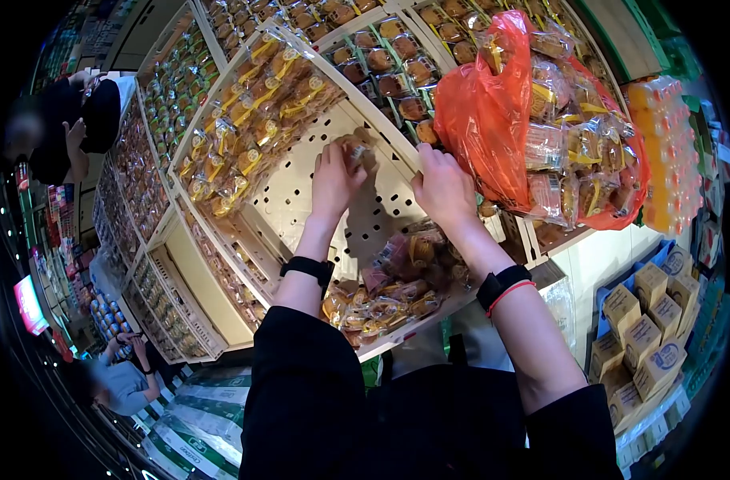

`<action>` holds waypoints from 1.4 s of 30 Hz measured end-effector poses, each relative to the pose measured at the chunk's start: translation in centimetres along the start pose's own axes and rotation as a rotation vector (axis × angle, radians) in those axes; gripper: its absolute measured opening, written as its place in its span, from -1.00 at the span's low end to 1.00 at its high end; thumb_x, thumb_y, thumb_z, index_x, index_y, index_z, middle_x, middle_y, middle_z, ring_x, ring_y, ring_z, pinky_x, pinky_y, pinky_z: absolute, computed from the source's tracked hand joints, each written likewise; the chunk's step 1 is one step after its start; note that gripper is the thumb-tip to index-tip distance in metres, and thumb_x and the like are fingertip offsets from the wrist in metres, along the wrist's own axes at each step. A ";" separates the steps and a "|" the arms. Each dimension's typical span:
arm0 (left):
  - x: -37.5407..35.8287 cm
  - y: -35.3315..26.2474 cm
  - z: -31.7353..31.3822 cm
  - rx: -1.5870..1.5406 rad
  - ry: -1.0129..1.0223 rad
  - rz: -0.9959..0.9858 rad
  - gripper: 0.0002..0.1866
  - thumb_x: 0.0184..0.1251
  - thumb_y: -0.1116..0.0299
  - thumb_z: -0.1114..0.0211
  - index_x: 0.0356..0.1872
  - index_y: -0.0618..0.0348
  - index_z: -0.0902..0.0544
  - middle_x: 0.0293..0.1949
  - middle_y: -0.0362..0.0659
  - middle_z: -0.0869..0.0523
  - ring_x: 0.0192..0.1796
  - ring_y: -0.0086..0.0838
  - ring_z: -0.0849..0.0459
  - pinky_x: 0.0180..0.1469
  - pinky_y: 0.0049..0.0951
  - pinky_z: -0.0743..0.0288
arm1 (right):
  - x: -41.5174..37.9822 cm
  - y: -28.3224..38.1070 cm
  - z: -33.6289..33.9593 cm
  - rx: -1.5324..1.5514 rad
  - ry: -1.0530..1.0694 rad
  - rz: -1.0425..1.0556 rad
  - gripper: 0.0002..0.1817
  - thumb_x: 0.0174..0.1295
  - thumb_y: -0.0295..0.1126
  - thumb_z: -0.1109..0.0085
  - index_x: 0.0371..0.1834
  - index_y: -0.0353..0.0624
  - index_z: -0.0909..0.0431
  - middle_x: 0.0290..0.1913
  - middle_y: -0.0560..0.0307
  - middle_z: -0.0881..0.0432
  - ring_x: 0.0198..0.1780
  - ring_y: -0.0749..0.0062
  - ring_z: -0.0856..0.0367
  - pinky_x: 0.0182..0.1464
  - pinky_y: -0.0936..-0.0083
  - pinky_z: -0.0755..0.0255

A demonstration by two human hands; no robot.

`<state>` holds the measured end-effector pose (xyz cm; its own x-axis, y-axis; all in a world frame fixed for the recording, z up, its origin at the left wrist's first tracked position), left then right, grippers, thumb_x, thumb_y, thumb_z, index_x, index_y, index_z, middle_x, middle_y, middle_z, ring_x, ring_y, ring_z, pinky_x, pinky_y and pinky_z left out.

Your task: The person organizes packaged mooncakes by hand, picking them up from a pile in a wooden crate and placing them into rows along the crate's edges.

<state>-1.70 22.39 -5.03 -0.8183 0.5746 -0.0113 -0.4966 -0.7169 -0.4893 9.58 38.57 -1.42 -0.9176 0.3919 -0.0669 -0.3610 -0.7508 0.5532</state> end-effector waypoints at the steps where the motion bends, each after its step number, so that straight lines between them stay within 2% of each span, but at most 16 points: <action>1: 0.1 -0.3 0.4 0.001 -0.002 0.004 -0.43 0.02 0.38 -0.36 0.11 0.24 -0.40 -0.03 0.04 -0.56 -0.03 -0.12 -0.55 0.03 -0.23 -0.45 | 0.0 0.0 0.0 -0.009 -0.001 -0.003 -0.71 0.02 -0.42 -0.17 -0.17 -0.12 -0.37 -0.29 0.09 -0.54 -0.14 0.18 -0.55 -0.18 0.23 -0.52; 3: 0.1 0.5 1.4 -0.332 -0.091 0.405 -0.55 0.12 0.41 -0.27 0.07 0.25 -0.44 -0.08 0.02 -0.62 -0.08 -0.23 -0.60 -0.04 -0.26 -0.49 | 0.0 -0.1 0.0 -0.012 0.004 0.000 -0.70 0.02 -0.42 -0.17 -0.16 -0.12 -0.37 -0.28 0.09 -0.54 -0.14 0.18 -0.55 -0.18 0.23 -0.52; 4: 0.1 1.4 1.6 -0.330 -0.093 0.408 -0.55 0.12 0.41 -0.27 0.07 0.25 -0.44 -0.08 0.02 -0.62 -0.08 -0.23 -0.60 -0.04 -0.26 -0.49 | 0.0 0.0 0.0 -0.017 0.006 -0.003 -0.70 0.02 -0.42 -0.17 -0.16 -0.12 -0.37 -0.28 0.09 -0.54 -0.14 0.18 -0.55 -0.18 0.24 -0.53; 6: 0.3 3.0 2.3 -1.740 -0.240 0.561 -0.70 0.26 0.35 -0.13 -0.01 0.21 -0.47 -0.17 -0.07 -0.67 -0.13 -0.24 -0.65 -0.09 -0.27 -0.53 | 0.0 -0.1 0.1 0.005 0.038 -0.022 -0.67 0.04 -0.42 -0.16 -0.10 -0.14 -0.37 -0.24 0.06 -0.55 -0.12 0.14 -0.55 -0.15 0.19 -0.51; 8: 0.4 2.7 3.9 -1.873 -0.258 0.546 -0.76 0.29 0.36 -0.18 -0.06 0.19 -0.51 -0.14 -0.12 -0.66 -0.11 -0.34 -0.65 -0.10 -0.32 -0.56 | 0.1 0.0 0.2 0.026 0.067 -0.042 -0.64 0.05 -0.42 -0.14 -0.05 -0.17 -0.36 -0.20 0.03 -0.56 -0.09 0.10 -0.54 -0.13 0.14 -0.49; 10: 0.8 2.9 5.0 -1.579 -0.403 0.563 -0.75 0.28 0.42 -0.25 -0.05 0.21 -0.52 -0.15 -0.12 -0.66 -0.10 -0.39 -0.66 -0.09 -0.34 -0.56 | 0.1 -0.1 0.2 0.032 0.071 -0.040 -0.65 0.06 -0.43 -0.13 -0.05 -0.17 -0.36 -0.20 0.03 -0.56 -0.09 0.10 -0.54 -0.13 0.14 -0.49; 12: 1.9 2.8 6.1 -1.462 -0.349 0.506 -0.68 0.23 0.47 -0.33 0.00 0.23 -0.51 -0.14 -0.15 -0.66 -0.09 -0.50 -0.65 -0.06 -0.45 -0.54 | 0.1 -0.1 0.1 0.024 0.074 -0.043 -0.64 0.06 -0.43 -0.12 -0.04 -0.17 -0.36 -0.21 0.03 -0.56 -0.09 0.10 -0.55 -0.13 0.14 -0.49; 15: 4.7 4.0 8.0 -0.605 -0.461 0.191 -0.59 0.17 0.38 -0.41 -0.01 0.31 -0.50 -0.17 -0.16 -0.69 -0.17 -0.56 -0.63 -0.12 -0.58 -0.48 | 0.2 -0.1 0.2 0.017 0.081 -0.046 -0.64 0.06 -0.43 -0.12 -0.03 -0.17 -0.37 -0.21 0.03 -0.56 -0.09 0.11 -0.55 -0.14 0.15 -0.49; 18: 6.1 4.4 8.6 -0.454 -0.364 0.243 -0.59 0.15 0.33 -0.43 -0.04 0.31 -0.51 -0.25 -0.16 -0.69 -0.24 -0.52 -0.63 -0.14 -0.58 -0.47 | 0.1 -0.1 0.2 0.016 0.086 -0.045 -0.64 0.06 -0.43 -0.11 -0.02 -0.16 -0.38 -0.21 0.03 -0.56 -0.09 0.11 -0.55 -0.13 0.16 -0.49; 20: 6.3 4.7 9.0 -0.285 -0.268 0.326 -0.55 0.12 0.29 -0.44 0.00 0.26 -0.52 -0.18 -0.11 -0.64 -0.18 -0.41 -0.61 -0.08 -0.48 -0.46 | 0.1 -0.1 0.2 0.015 0.085 -0.044 -0.63 0.06 -0.42 -0.11 -0.02 -0.16 -0.38 -0.21 0.03 -0.56 -0.09 0.11 -0.55 -0.13 0.16 -0.49; 22: 5.9 3.9 9.3 0.252 -0.518 -0.019 -0.54 0.13 0.30 -0.43 0.05 0.19 -0.53 -0.03 -0.08 -0.57 -0.04 -0.30 -0.56 0.02 -0.37 -0.43 | 0.1 0.0 0.2 -0.004 0.011 -0.015 -0.68 0.02 -0.43 -0.18 -0.13 -0.12 -0.37 -0.27 0.09 -0.55 -0.13 0.17 -0.56 -0.18 0.22 -0.53; 26: 5.3 2.9 8.7 0.405 -0.549 -0.120 -0.46 0.09 0.33 -0.43 0.13 0.18 -0.49 0.07 -0.03 -0.49 0.08 -0.17 -0.48 0.11 -0.30 -0.39 | 0.0 -0.1 0.2 -0.006 0.020 -0.015 -0.68 0.02 -0.43 -0.18 -0.13 -0.12 -0.37 -0.27 0.10 -0.55 -0.13 0.17 -0.56 -0.18 0.22 -0.53; 29: 5.5 2.9 7.9 0.278 -0.526 -0.178 -0.42 0.03 0.37 -0.43 0.15 0.14 -0.47 0.01 -0.05 -0.54 0.04 -0.13 -0.51 0.11 -0.25 -0.38 | 0.1 -0.1 0.2 -0.011 0.028 -0.018 -0.68 0.02 -0.43 -0.17 -0.13 -0.13 -0.37 -0.27 0.09 -0.54 -0.13 0.17 -0.56 -0.18 0.22 -0.53; 35: 5.4 6.0 7.3 0.157 -0.374 -0.206 -0.39 0.02 0.43 -0.40 0.18 0.15 -0.44 0.11 -0.05 -0.54 0.09 -0.16 -0.51 0.16 -0.24 -0.38 | 0.0 -0.1 0.2 -0.009 0.034 -0.023 -0.67 0.03 -0.42 -0.17 -0.11 -0.13 -0.38 -0.26 0.09 -0.55 -0.12 0.17 -0.55 -0.17 0.22 -0.53; 37: 5.2 6.7 7.6 0.240 -0.247 -0.220 -0.38 0.03 0.44 -0.38 0.21 0.10 -0.43 0.12 -0.06 -0.54 0.10 -0.14 -0.49 0.16 -0.24 -0.38 | 0.1 -0.2 0.2 0.000 0.048 -0.017 -0.65 0.02 -0.42 -0.18 -0.09 -0.13 -0.37 -0.25 0.08 -0.55 -0.11 0.17 -0.55 -0.16 0.23 -0.53; 42: 4.1 5.2 8.3 0.462 -0.295 -0.289 -0.47 0.14 0.42 -0.34 0.20 0.06 -0.48 0.10 -0.08 -0.55 0.10 -0.18 -0.47 0.19 -0.22 -0.33 | 0.1 -0.2 0.2 0.001 0.051 -0.021 -0.65 0.02 -0.42 -0.19 -0.09 -0.13 -0.37 -0.24 0.09 -0.55 -0.11 0.17 -0.55 -0.15 0.24 -0.53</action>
Point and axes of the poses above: each hand's wrist, its own x-axis towards the middle knuckle, its own z-axis out of the back of the hand, y = z × x, the point moved 3 cm from there along x, towards the middle knuckle
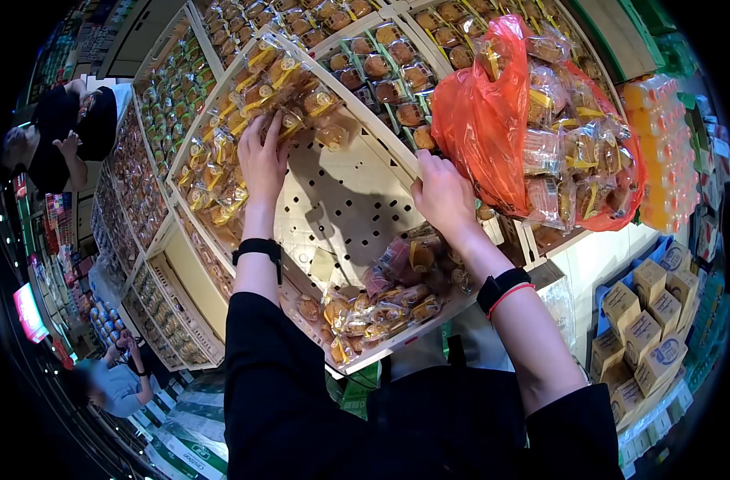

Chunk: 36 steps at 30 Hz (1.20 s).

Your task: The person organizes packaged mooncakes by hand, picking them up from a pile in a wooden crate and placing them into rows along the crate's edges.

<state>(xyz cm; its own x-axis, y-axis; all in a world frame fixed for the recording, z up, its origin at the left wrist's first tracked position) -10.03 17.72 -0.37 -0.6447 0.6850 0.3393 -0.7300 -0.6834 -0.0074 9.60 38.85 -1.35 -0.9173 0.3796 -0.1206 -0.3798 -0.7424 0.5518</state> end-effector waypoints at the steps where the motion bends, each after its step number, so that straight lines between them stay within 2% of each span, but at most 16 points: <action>1: -0.1 -0.3 0.2 0.082 -0.018 0.035 -0.49 0.14 0.41 -0.34 0.18 0.03 -0.51 0.12 -0.10 -0.54 0.11 -0.19 -0.46 0.20 -0.21 -0.31 | 0.0 0.0 0.0 0.001 0.001 0.006 -0.65 0.02 -0.42 -0.19 -0.10 -0.13 -0.37 -0.24 0.09 -0.55 -0.11 0.17 -0.55 -0.15 0.24 -0.53; 4: -0.3 -0.1 -0.8 -0.040 -0.091 0.130 -0.54 0.11 0.41 -0.36 0.11 0.00 -0.55 0.15 -0.16 -0.53 0.14 -0.20 -0.44 0.22 -0.20 -0.27 | 0.0 0.0 -0.1 -0.007 0.004 -0.001 -0.65 0.01 -0.43 -0.19 -0.11 -0.12 -0.37 -0.24 0.09 -0.55 -0.12 0.17 -0.55 -0.15 0.24 -0.53; 7: -0.1 0.4 -1.5 -0.126 -0.129 0.141 -0.55 0.09 0.38 -0.39 0.07 -0.04 -0.57 0.16 -0.20 -0.53 0.16 -0.23 -0.41 0.21 -0.23 -0.25 | 0.0 0.1 0.0 -0.014 -0.011 -0.003 -0.67 0.02 -0.43 -0.19 -0.12 -0.12 -0.37 -0.24 0.09 -0.55 -0.12 0.17 -0.55 -0.16 0.24 -0.53; 8: -0.3 0.4 -1.6 -0.124 -0.128 0.143 -0.55 0.09 0.38 -0.39 0.07 -0.04 -0.57 0.16 -0.20 -0.53 0.16 -0.23 -0.41 0.21 -0.23 -0.25 | -0.1 0.2 0.0 -0.013 -0.009 -0.001 -0.67 0.02 -0.43 -0.19 -0.12 -0.12 -0.37 -0.24 0.09 -0.55 -0.12 0.17 -0.55 -0.16 0.24 -0.53; 10: 0.0 -1.1 -1.0 0.121 -0.175 0.214 -0.56 0.06 0.35 -0.41 0.04 -0.03 -0.58 0.16 -0.23 -0.53 0.15 -0.26 -0.42 0.20 -0.24 -0.24 | 0.0 0.1 0.0 -0.004 -0.021 0.004 -0.68 0.02 -0.43 -0.19 -0.14 -0.12 -0.37 -0.24 0.09 -0.55 -0.12 0.17 -0.55 -0.16 0.23 -0.53; 12: 0.3 -2.4 -0.4 0.108 -0.210 0.259 -0.55 0.03 0.34 -0.43 0.03 -0.03 -0.58 0.16 -0.25 -0.53 0.14 -0.28 -0.43 0.17 -0.24 -0.24 | 0.0 0.1 0.0 0.009 0.007 -0.008 -0.65 0.03 -0.43 -0.16 -0.08 -0.14 -0.37 -0.22 0.06 -0.56 -0.10 0.14 -0.55 -0.14 0.19 -0.50; 14: 0.3 -3.9 0.0 -0.111 -0.250 0.192 -0.55 0.02 0.39 -0.43 0.01 -0.04 -0.59 0.14 -0.27 -0.53 0.13 -0.28 -0.44 0.14 -0.24 -0.25 | 0.1 0.1 0.0 0.022 0.032 -0.018 -0.62 0.05 -0.43 -0.13 -0.02 -0.16 -0.37 -0.19 0.03 -0.57 -0.08 0.10 -0.55 -0.11 0.16 -0.48; 16: -0.1 -5.3 -0.9 -0.277 -0.070 -0.087 -0.51 -0.01 0.49 -0.35 0.04 -0.03 -0.56 0.11 -0.18 -0.54 0.15 -0.24 -0.45 0.09 -0.29 -0.31 | 0.0 0.1 0.0 -0.010 -0.016 0.000 -0.66 0.01 -0.43 -0.20 -0.13 -0.13 -0.37 -0.25 0.08 -0.55 -0.13 0.15 -0.55 -0.17 0.21 -0.52; 18: -0.8 -7.0 -2.2 -0.246 0.068 -0.155 -0.50 -0.01 0.52 -0.30 0.06 0.00 -0.54 0.10 -0.18 -0.55 0.14 -0.23 -0.46 0.06 -0.27 -0.36 | 0.0 0.1 0.0 -0.005 -0.019 0.003 -0.66 0.00 -0.43 -0.20 -0.12 -0.14 -0.37 -0.26 0.07 -0.55 -0.12 0.15 -0.55 -0.16 0.21 -0.52; 25: -0.2 -7.7 -3.8 -0.128 0.201 -0.009 -0.49 -0.01 0.50 -0.29 0.08 0.06 -0.52 0.05 -0.20 -0.57 0.10 -0.22 -0.50 0.12 -0.22 -0.37 | 0.0 0.1 0.0 0.001 -0.017 0.002 -0.62 -0.02 -0.45 -0.21 -0.09 -0.17 -0.37 -0.25 0.05 -0.55 -0.12 0.14 -0.55 -0.16 0.20 -0.51; 28: -0.7 -7.5 -2.8 -0.237 0.245 0.028 -0.51 0.02 0.46 -0.33 0.07 0.08 -0.52 0.00 -0.18 -0.57 0.02 -0.21 -0.54 0.02 -0.25 -0.45 | 0.1 0.2 0.0 -0.014 -0.005 0.002 -0.63 -0.01 -0.44 -0.22 -0.10 -0.17 -0.37 -0.25 0.04 -0.55 -0.12 0.14 -0.56 -0.16 0.20 -0.51; 30: -1.0 -7.1 -1.7 -0.506 0.126 0.272 -0.52 0.06 0.43 -0.38 0.08 0.08 -0.51 0.01 -0.16 -0.55 -0.10 -0.24 -0.59 -0.17 -0.31 -0.52 | 0.1 0.3 0.0 -0.016 -0.001 0.004 -0.63 -0.01 -0.43 -0.22 -0.11 -0.16 -0.36 -0.26 0.04 -0.55 -0.12 0.14 -0.56 -0.16 0.20 -0.51; 31: -0.8 -7.1 -0.8 -0.547 0.065 0.321 -0.50 0.07 0.42 -0.40 0.09 0.08 -0.50 0.03 -0.14 -0.53 -0.21 -0.29 -0.61 -0.28 -0.42 -0.53 | 0.1 0.3 0.1 -0.020 0.001 0.002 -0.64 0.00 -0.43 -0.22 -0.12 -0.16 -0.36 -0.26 0.04 -0.55 -0.13 0.14 -0.56 -0.16 0.20 -0.51; 32: 0.0 -7.1 -0.5 -0.550 0.064 0.320 -0.50 0.07 0.42 -0.40 0.09 0.08 -0.50 0.03 -0.14 -0.53 -0.21 -0.29 -0.61 -0.28 -0.42 -0.53 | 0.1 0.2 0.2 -0.022 0.000 0.001 -0.64 0.00 -0.43 -0.22 -0.12 -0.16 -0.36 -0.26 0.04 -0.55 -0.13 0.14 -0.56 -0.16 0.20 -0.51; 34: 1.6 -6.7 0.0 -0.577 -0.160 0.350 -0.47 0.03 0.42 -0.42 0.11 0.07 -0.50 0.04 -0.12 -0.51 -0.26 -0.33 -0.61 -0.25 -0.46 -0.52 | 0.0 0.3 0.2 -0.020 0.005 0.004 -0.66 0.01 -0.42 -0.22 -0.14 -0.15 -0.36 -0.26 0.05 -0.55 -0.13 0.14 -0.56 -0.16 0.19 -0.51; 36: 3.3 -6.0 -0.6 -0.544 -0.179 0.321 -0.48 0.05 0.42 -0.40 0.11 0.06 -0.51 0.02 -0.11 -0.52 -0.27 -0.33 -0.62 -0.23 -0.44 -0.53 | 0.0 0.3 0.1 -0.021 -0.007 0.010 -0.67 0.01 -0.42 -0.22 -0.15 -0.15 -0.35 -0.26 0.05 -0.55 -0.13 0.13 -0.56 -0.17 0.19 -0.51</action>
Point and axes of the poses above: each hand's wrist, its own x-axis towards the middle knuckle, its own z-axis out of the back of the hand, y = z × x, the point moved 3 cm from there along x, towards the middle knuckle
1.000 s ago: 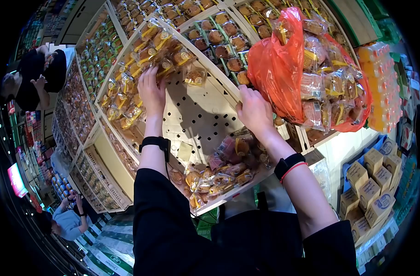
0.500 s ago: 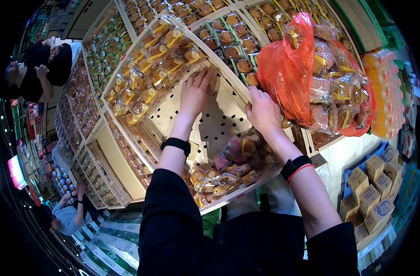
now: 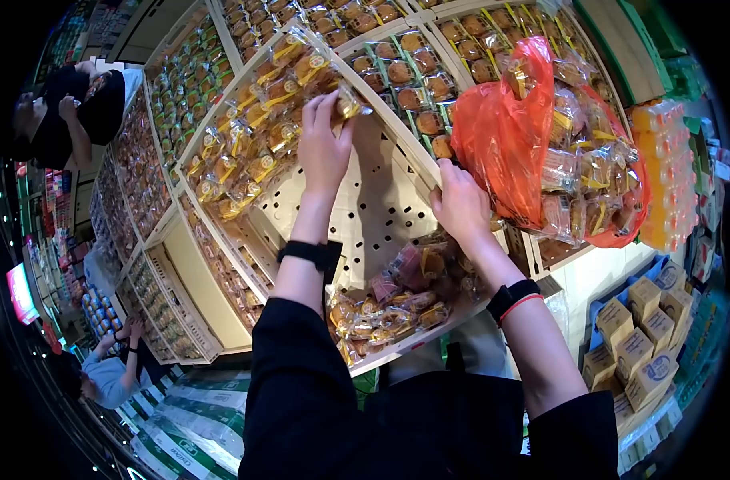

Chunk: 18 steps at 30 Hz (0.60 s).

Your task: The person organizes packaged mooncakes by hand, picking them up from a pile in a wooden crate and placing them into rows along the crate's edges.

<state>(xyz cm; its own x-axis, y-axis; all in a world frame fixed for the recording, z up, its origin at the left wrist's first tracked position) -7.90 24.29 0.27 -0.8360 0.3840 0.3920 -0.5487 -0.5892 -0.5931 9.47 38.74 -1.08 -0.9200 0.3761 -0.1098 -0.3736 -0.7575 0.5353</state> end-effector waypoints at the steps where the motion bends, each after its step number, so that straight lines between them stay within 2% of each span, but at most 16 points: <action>1: 0.6 0.4 -0.5 0.056 0.068 0.055 -0.50 0.06 0.43 -0.36 0.11 0.04 -0.52 0.04 -0.13 -0.51 -0.18 -0.27 -0.63 -0.20 -0.36 -0.55 | 0.0 0.0 0.0 0.000 -0.013 0.005 -0.67 0.01 -0.42 -0.22 -0.16 -0.15 -0.35 -0.27 0.05 -0.55 -0.14 0.13 -0.56 -0.17 0.19 -0.51; 2: 1.2 0.8 -1.0 0.112 0.135 0.111 -0.51 0.07 0.45 -0.31 0.10 0.01 -0.52 0.05 -0.14 -0.51 -0.09 -0.22 -0.64 -0.16 -0.28 -0.57 | 0.0 0.0 0.0 -0.003 -0.012 0.008 -0.67 0.01 -0.42 -0.22 -0.16 -0.15 -0.35 -0.27 0.05 -0.55 -0.14 0.13 -0.56 -0.17 0.19 -0.51; 3: 1.6 1.2 -1.4 0.146 0.162 0.150 -0.53 0.08 0.46 -0.27 0.09 -0.01 -0.53 0.05 -0.14 -0.52 -0.08 -0.15 -0.63 -0.15 -0.23 -0.57 | 0.0 0.1 0.1 -0.006 0.001 0.001 -0.68 0.02 -0.42 -0.21 -0.17 -0.15 -0.35 -0.27 0.05 -0.55 -0.14 0.13 -0.56 -0.17 0.19 -0.51; 9: 2.7 1.5 -2.4 0.278 0.109 0.091 -0.53 0.09 0.51 -0.23 0.11 0.02 -0.52 0.07 -0.14 -0.51 -0.09 -0.10 -0.64 -0.13 -0.19 -0.58 | 0.0 -0.1 -0.1 -0.002 -0.011 0.009 -0.69 0.02 -0.42 -0.20 -0.17 -0.15 -0.35 -0.28 0.04 -0.55 -0.16 0.11 -0.56 -0.18 0.18 -0.51; 13: 1.9 1.1 -1.9 0.208 -0.030 -0.022 -0.43 0.07 0.54 -0.27 0.19 0.06 -0.40 0.11 -0.07 -0.47 0.02 -0.09 -0.58 -0.05 -0.22 -0.55 | 0.2 0.0 0.0 -0.012 0.021 -0.017 -0.69 0.02 -0.42 -0.20 -0.17 -0.15 -0.35 -0.27 0.03 -0.56 -0.16 0.11 -0.57 -0.18 0.17 -0.51; 16: 0.3 0.9 -1.1 0.047 0.019 0.006 -0.40 0.07 0.48 -0.34 0.21 0.07 -0.40 0.14 -0.05 -0.46 0.03 -0.11 -0.55 0.01 -0.30 -0.49 | 0.1 0.0 0.1 -0.001 0.013 -0.005 -0.68 0.03 -0.42 -0.20 -0.16 -0.16 -0.35 -0.26 0.03 -0.57 -0.14 0.11 -0.57 -0.17 0.16 -0.51; 17: -0.3 0.9 -1.0 0.115 0.020 -0.129 -0.40 0.03 0.50 -0.35 0.19 0.05 -0.42 0.16 -0.08 -0.45 0.07 -0.18 -0.50 0.10 -0.30 -0.41 | 0.1 0.0 0.1 0.000 0.013 -0.005 -0.68 0.03 -0.42 -0.20 -0.16 -0.16 -0.35 -0.26 0.03 -0.57 -0.14 0.11 -0.57 -0.17 0.16 -0.51; 18: -0.8 0.6 -0.7 0.119 0.019 -0.128 -0.40 0.03 0.50 -0.35 0.19 0.05 -0.42 0.16 -0.08 -0.45 0.07 -0.18 -0.50 0.10 -0.30 -0.41 | 0.1 0.0 0.2 0.005 0.016 -0.012 -0.68 0.03 -0.42 -0.20 -0.15 -0.16 -0.35 -0.25 0.03 -0.57 -0.13 0.11 -0.57 -0.16 0.16 -0.51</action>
Point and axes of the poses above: each hand's wrist, its own x-axis towards the middle knuckle, its own z-axis out of the back of the hand, y = z × x, the point moved 3 cm from there along x, towards the middle knuckle
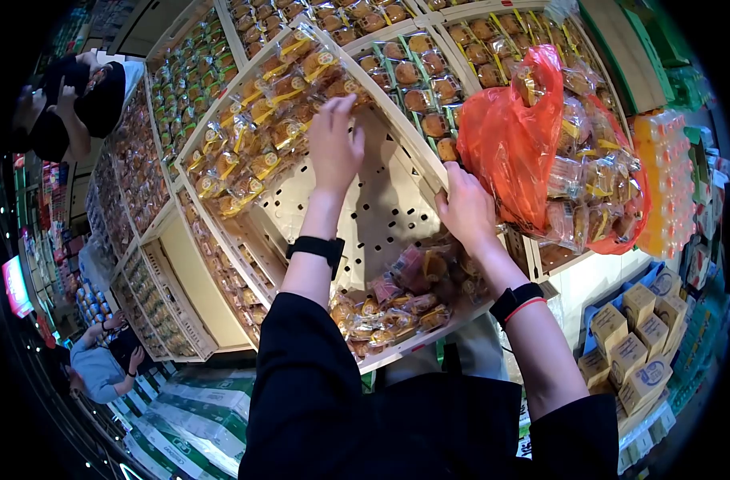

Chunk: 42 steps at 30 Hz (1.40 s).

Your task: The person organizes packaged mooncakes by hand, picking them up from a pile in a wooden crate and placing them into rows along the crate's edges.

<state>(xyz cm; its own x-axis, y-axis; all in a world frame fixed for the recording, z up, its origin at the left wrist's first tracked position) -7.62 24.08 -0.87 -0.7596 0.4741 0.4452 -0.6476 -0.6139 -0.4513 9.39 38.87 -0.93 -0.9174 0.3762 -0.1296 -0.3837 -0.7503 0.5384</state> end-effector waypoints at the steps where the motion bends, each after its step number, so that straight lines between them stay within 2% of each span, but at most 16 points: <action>1: -0.6 -0.6 0.2 0.038 0.048 -0.068 -0.39 0.01 0.51 -0.35 0.18 0.04 -0.43 0.16 -0.08 -0.45 0.12 -0.18 -0.45 0.16 -0.25 -0.35 | 0.1 0.0 0.0 0.006 0.003 -0.005 -0.67 0.03 -0.42 -0.20 -0.13 -0.16 -0.36 -0.25 0.03 -0.57 -0.12 0.11 -0.57 -0.15 0.16 -0.51; 3: -1.7 -1.4 0.2 0.024 0.146 -0.119 -0.34 -0.04 0.50 -0.36 0.20 -0.01 -0.42 0.24 -0.08 -0.39 0.29 -0.13 -0.30 0.32 -0.09 -0.14 | 0.1 0.2 0.0 0.000 0.016 -0.011 -0.66 0.03 -0.42 -0.20 -0.12 -0.16 -0.36 -0.24 0.03 -0.57 -0.12 0.11 -0.57 -0.14 0.16 -0.51; 4: -2.2 -1.3 0.6 0.030 0.140 -0.115 -0.34 -0.04 0.50 -0.36 0.20 -0.01 -0.42 0.24 -0.08 -0.39 0.29 -0.13 -0.30 0.32 -0.09 -0.14 | 0.1 0.1 0.0 -0.010 0.029 -0.022 -0.66 0.04 -0.42 -0.20 -0.11 -0.16 -0.36 -0.23 0.03 -0.58 -0.11 0.11 -0.57 -0.14 0.16 -0.51; 7: -4.1 0.1 1.7 0.224 0.141 -0.120 -0.24 -0.01 0.44 -0.37 0.32 -0.11 -0.33 0.43 -0.07 -0.15 0.44 -0.02 -0.05 0.43 0.03 0.04 | 0.1 0.1 0.0 -0.012 0.026 -0.012 -0.64 0.03 -0.42 -0.21 -0.09 -0.16 -0.37 -0.24 0.01 -0.58 -0.12 0.09 -0.57 -0.14 0.16 -0.50; 11: -5.3 4.6 4.0 0.516 0.222 0.045 -0.21 0.11 0.35 -0.32 0.42 -0.20 -0.21 0.46 -0.12 -0.12 0.46 -0.02 -0.03 0.45 0.10 0.15 | 0.0 0.0 -0.1 0.014 0.025 -0.017 -0.62 0.04 -0.44 -0.21 -0.06 -0.16 -0.36 -0.25 -0.07 -0.58 -0.13 0.01 -0.57 -0.15 0.12 -0.47; 14: -6.1 7.8 5.4 0.647 0.269 0.033 -0.29 0.22 0.38 -0.21 0.42 -0.22 -0.19 0.45 -0.19 -0.17 0.45 -0.05 -0.09 0.45 0.10 0.15 | 0.1 0.0 -0.2 0.026 0.013 -0.009 -0.62 0.05 -0.45 -0.21 -0.04 -0.16 -0.35 -0.23 -0.12 -0.59 -0.12 -0.06 -0.56 -0.15 0.08 -0.45; 15: -5.9 8.0 5.9 0.590 0.230 0.014 -0.27 0.16 0.54 -0.08 0.41 -0.24 -0.22 0.42 -0.23 -0.24 0.41 -0.08 -0.19 0.46 0.07 0.13 | 0.1 0.0 -0.2 0.021 0.021 -0.019 -0.62 0.06 -0.45 -0.20 -0.04 -0.16 -0.35 -0.23 -0.13 -0.59 -0.12 -0.07 -0.56 -0.15 0.08 -0.45; 17: -5.9 8.8 6.2 0.574 0.257 0.014 -0.26 0.16 0.56 -0.07 0.41 -0.25 -0.22 0.42 -0.24 -0.24 0.41 -0.11 -0.19 0.46 0.04 0.11 | 0.2 0.0 -0.2 0.013 0.032 -0.024 -0.62 0.06 -0.45 -0.20 -0.03 -0.16 -0.35 -0.22 -0.14 -0.59 -0.11 -0.08 -0.56 -0.14 0.08 -0.45; 19: -5.7 8.8 6.8 0.587 0.309 0.003 -0.25 0.15 0.58 -0.04 0.41 -0.26 -0.21 0.42 -0.27 -0.24 0.40 -0.16 -0.21 0.47 -0.04 0.06 | 0.2 0.1 -0.2 -0.035 0.028 -0.033 -0.60 0.02 -0.42 -0.21 -0.04 -0.18 -0.37 -0.24 -0.07 -0.60 -0.12 0.02 -0.59 -0.14 0.13 -0.50; 24: -5.7 8.6 7.0 0.555 0.309 0.018 -0.23 0.15 0.61 -0.04 0.43 -0.21 -0.17 0.43 -0.23 -0.21 0.42 -0.10 -0.15 0.46 -0.01 0.07 | 0.3 0.3 0.0 -0.031 0.051 -0.054 -0.61 0.04 -0.42 -0.19 -0.03 -0.21 -0.37 -0.23 -0.12 -0.60 -0.12 -0.03 -0.58 -0.12 0.11 -0.49; 27: -6.9 7.9 8.1 0.550 0.328 0.058 -0.17 0.13 0.46 -0.19 0.47 -0.15 -0.08 0.49 -0.08 -0.01 0.50 -0.09 0.04 0.47 0.05 0.20 | 0.3 0.4 0.1 -0.034 0.052 -0.073 -0.61 0.05 -0.42 -0.18 -0.03 -0.21 -0.38 -0.21 -0.14 -0.60 -0.11 -0.04 -0.58 -0.11 0.09 -0.48; 31: -10.3 8.1 10.3 0.537 0.341 0.181 -0.08 0.07 0.37 -0.29 0.48 -0.01 0.00 0.49 0.04 0.07 0.51 -0.01 0.14 0.47 0.08 0.27 | 0.3 0.4 0.0 -0.025 0.047 -0.059 -0.62 0.05 -0.41 -0.18 -0.04 -0.21 -0.38 -0.21 -0.15 -0.60 -0.11 -0.05 -0.58 -0.12 0.09 -0.47; 34: -11.2 10.1 10.8 0.539 0.458 0.288 -0.07 0.08 0.37 -0.30 0.48 0.04 0.02 0.49 0.03 0.08 0.52 -0.01 0.16 0.46 0.11 0.25 | 0.3 0.2 -0.2 -0.017 0.028 -0.041 -0.63 0.05 -0.40 -0.19 -0.06 -0.21 -0.37 -0.23 -0.14 -0.60 -0.13 -0.06 -0.58 -0.14 0.09 -0.47; 38: -10.3 10.9 10.5 0.532 0.455 0.282 -0.03 0.08 0.38 -0.30 0.49 0.09 0.10 0.49 0.02 0.07 0.52 -0.02 0.16 0.45 0.13 0.24 | 0.2 0.3 -0.1 -0.056 0.028 -0.049 -0.64 0.05 -0.40 -0.20 -0.08 -0.20 -0.36 -0.25 -0.14 -0.60 -0.14 -0.06 -0.59 -0.16 0.08 -0.46; 40: -9.8 9.6 11.2 0.530 0.499 0.330 -0.03 0.10 0.36 -0.29 0.49 0.10 0.12 0.50 0.02 0.08 0.52 -0.01 0.17 0.45 0.12 0.25 | 0.3 0.4 -0.1 -0.069 0.028 -0.039 -0.64 0.05 -0.40 -0.20 -0.08 -0.21 -0.36 -0.26 -0.15 -0.60 -0.15 -0.06 -0.59 -0.17 0.08 -0.46; 42: -10.1 6.9 12.0 0.469 0.399 0.246 -0.07 0.15 0.34 -0.26 0.48 0.11 0.11 0.50 0.05 0.09 0.52 0.00 0.14 0.45 0.12 0.25 | 0.4 0.4 0.0 -0.068 0.027 -0.034 -0.64 0.05 -0.40 -0.20 -0.08 -0.21 -0.36 -0.26 -0.15 -0.60 -0.15 -0.06 -0.59 -0.17 0.08 -0.47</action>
<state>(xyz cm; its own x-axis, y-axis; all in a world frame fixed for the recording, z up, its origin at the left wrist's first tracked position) -3.70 7.49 0.80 -0.9043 0.4268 0.0109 -0.4263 -0.9012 -0.0787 8.88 38.75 -0.80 -0.9058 0.3882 -0.1700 -0.4204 -0.7726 0.4758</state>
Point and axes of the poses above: each hand's wrist, its own x-axis towards the middle knuckle, its own z-axis out of the back of the hand, y = z × x, the point moved 3 cm from there along x, towards the middle knuckle
